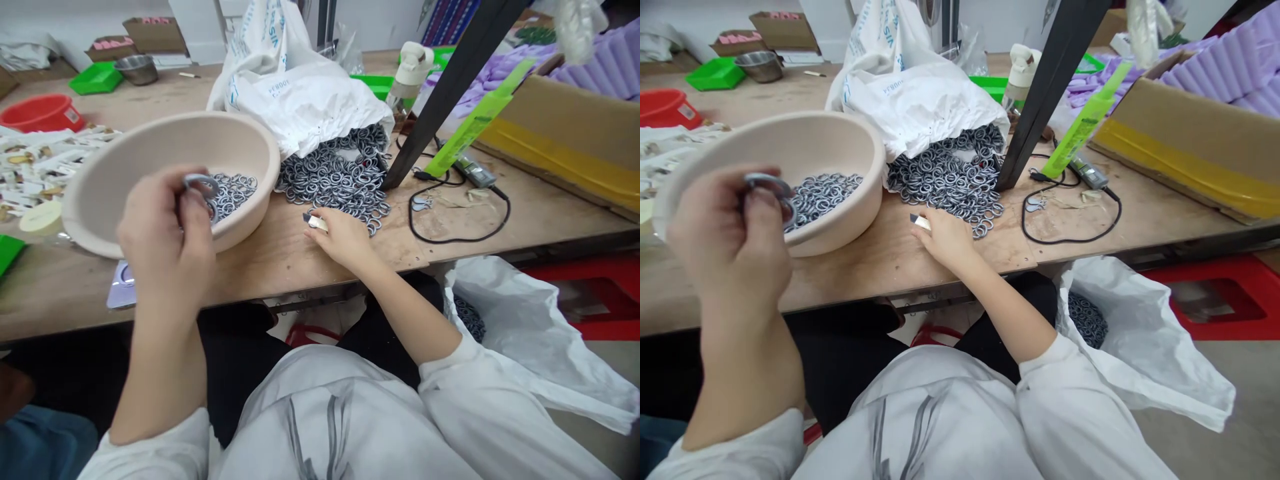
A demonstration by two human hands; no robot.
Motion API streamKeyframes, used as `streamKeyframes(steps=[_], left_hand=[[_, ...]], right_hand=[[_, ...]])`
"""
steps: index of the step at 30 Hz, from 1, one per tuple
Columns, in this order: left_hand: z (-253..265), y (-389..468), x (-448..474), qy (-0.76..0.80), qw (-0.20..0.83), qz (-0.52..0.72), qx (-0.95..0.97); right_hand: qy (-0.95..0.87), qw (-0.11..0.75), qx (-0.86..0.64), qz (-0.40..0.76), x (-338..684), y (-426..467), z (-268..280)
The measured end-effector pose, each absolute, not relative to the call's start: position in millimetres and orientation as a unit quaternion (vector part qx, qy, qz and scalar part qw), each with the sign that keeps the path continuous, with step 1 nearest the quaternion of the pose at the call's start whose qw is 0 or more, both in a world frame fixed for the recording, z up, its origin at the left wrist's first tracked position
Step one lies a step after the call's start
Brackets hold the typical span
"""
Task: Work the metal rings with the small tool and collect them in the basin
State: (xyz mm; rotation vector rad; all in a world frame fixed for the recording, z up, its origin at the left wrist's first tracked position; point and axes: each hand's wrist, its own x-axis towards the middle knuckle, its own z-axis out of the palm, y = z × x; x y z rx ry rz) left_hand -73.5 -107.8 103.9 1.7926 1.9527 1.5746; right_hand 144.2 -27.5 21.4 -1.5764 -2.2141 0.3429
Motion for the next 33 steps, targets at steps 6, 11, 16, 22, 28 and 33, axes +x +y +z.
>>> streamKeyframes(steps=[6, 11, 16, 22, 28, 33], left_hand=[[111, -83, -90, 0.650, -0.113, 0.286, 0.695], [67, -118, -45, 0.507, -0.042, 0.395, 0.765], [31, -116, -24, 0.547, 0.090, 0.348, 0.756], [14, -119, -8, 0.528, 0.412, 0.412, 0.618], [12, -124, 6, 0.436, 0.651, 0.487, 0.386], [18, -126, 8, 0.432, 0.668, 0.508, 0.330]], right_hand=[[-0.792, 0.083, -0.600, 0.070, 126, 5, 19], [-0.773, 0.157, -0.606, 0.100, 144, 4, 17], [-0.716, 0.323, -0.484, 0.386, 160, -33, 24], [-0.591, 0.397, -0.375, 0.594, 154, -77, 27], [-0.538, 0.418, -0.319, 0.658, 145, -92, 18], [-0.542, 0.420, -0.317, 0.656, 144, -96, 14]])
